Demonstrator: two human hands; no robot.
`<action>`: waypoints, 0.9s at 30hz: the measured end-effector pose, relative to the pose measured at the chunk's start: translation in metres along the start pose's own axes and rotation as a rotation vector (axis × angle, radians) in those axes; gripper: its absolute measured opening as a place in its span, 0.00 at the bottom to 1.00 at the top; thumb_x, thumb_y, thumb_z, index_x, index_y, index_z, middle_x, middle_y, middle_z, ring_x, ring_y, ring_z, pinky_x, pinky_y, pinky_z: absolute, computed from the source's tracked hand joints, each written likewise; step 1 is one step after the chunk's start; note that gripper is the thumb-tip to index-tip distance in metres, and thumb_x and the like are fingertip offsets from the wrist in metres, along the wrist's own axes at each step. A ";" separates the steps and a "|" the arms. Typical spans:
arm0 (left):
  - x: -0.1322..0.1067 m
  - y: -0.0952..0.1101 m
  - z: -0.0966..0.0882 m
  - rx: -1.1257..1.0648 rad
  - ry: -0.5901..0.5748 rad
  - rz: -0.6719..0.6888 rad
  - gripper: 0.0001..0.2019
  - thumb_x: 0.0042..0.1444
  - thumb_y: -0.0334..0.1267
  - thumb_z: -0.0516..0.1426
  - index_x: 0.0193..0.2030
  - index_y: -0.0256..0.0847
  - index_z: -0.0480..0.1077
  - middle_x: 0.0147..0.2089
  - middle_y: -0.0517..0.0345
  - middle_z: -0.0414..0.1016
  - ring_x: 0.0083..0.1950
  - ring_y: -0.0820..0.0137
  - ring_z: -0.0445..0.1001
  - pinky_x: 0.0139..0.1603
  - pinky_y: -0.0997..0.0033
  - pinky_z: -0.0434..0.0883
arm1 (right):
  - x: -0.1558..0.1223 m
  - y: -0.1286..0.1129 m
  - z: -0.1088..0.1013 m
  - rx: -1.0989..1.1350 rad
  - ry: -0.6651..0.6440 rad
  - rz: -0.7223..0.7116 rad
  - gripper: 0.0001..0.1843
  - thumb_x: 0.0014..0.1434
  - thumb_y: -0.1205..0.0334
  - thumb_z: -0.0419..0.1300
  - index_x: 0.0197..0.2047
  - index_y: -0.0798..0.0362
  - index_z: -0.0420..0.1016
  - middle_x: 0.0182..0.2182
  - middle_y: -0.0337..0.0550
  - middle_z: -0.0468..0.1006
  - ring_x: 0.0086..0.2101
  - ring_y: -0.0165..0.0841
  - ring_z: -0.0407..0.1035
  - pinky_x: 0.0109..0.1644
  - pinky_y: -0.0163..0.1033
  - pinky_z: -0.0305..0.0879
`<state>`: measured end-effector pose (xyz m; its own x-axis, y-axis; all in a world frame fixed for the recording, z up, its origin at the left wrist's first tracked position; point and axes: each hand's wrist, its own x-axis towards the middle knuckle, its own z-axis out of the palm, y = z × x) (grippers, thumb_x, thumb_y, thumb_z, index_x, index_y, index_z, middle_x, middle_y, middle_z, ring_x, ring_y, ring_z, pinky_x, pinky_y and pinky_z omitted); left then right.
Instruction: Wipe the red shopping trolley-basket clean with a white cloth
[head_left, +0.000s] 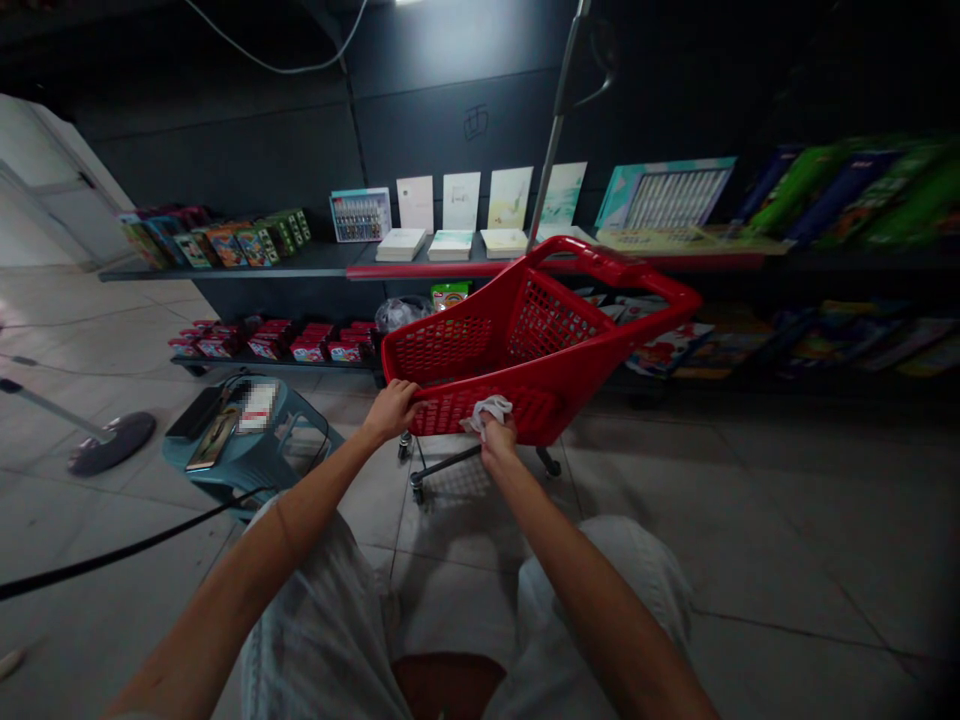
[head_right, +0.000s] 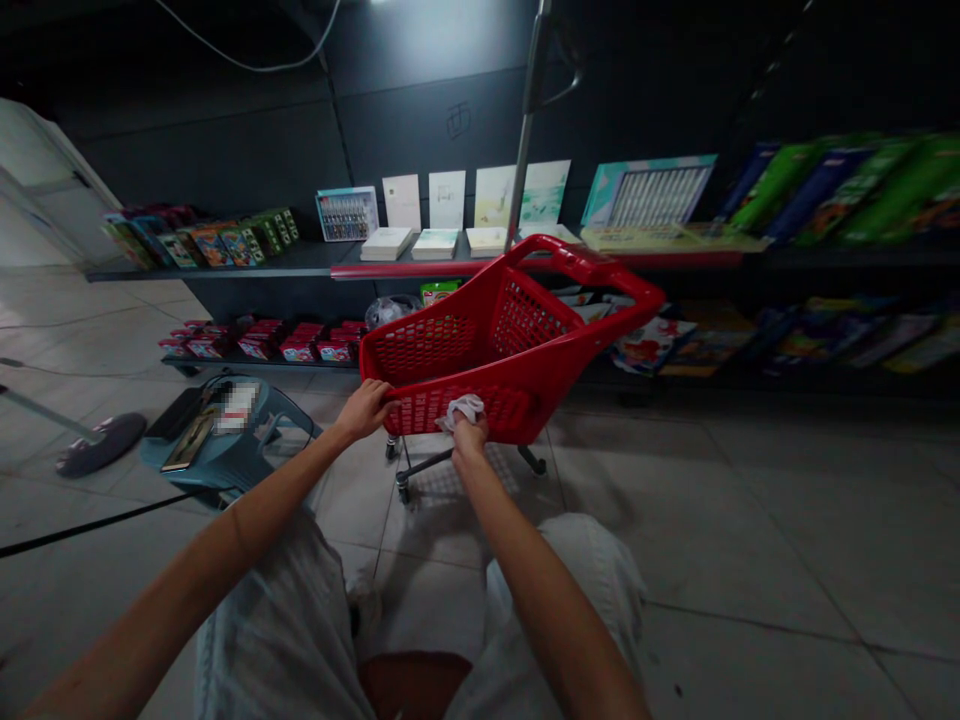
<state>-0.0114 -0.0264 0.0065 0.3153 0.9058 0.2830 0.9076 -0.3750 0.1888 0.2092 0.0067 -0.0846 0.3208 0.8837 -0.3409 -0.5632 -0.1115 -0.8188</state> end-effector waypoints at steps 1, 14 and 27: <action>0.000 0.000 0.000 0.001 -0.001 0.002 0.11 0.71 0.45 0.53 0.48 0.42 0.72 0.48 0.47 0.76 0.53 0.58 0.69 0.57 0.57 0.70 | 0.000 -0.001 0.000 -0.004 0.000 0.005 0.25 0.40 0.65 0.66 0.45 0.48 0.70 0.32 0.30 0.78 0.29 0.27 0.75 0.28 0.29 0.72; 0.001 0.006 -0.006 0.005 -0.015 -0.011 0.10 0.70 0.45 0.54 0.49 0.43 0.72 0.49 0.48 0.77 0.54 0.57 0.70 0.58 0.56 0.71 | -0.049 0.034 0.019 0.013 -0.169 0.223 0.24 0.38 0.66 0.71 0.42 0.50 0.75 0.34 0.36 0.83 0.32 0.32 0.77 0.32 0.34 0.76; 0.001 0.002 -0.002 0.006 -0.006 0.014 0.11 0.71 0.45 0.53 0.50 0.42 0.72 0.51 0.48 0.77 0.55 0.57 0.71 0.59 0.56 0.71 | -0.054 0.029 0.018 0.039 -0.231 0.256 0.21 0.41 0.66 0.72 0.41 0.52 0.77 0.35 0.38 0.84 0.34 0.33 0.78 0.36 0.37 0.79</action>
<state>-0.0097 -0.0271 0.0095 0.3295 0.9017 0.2801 0.9048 -0.3862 0.1791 0.1624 -0.0363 -0.0814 -0.0133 0.9094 -0.4158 -0.6329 -0.3296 -0.7006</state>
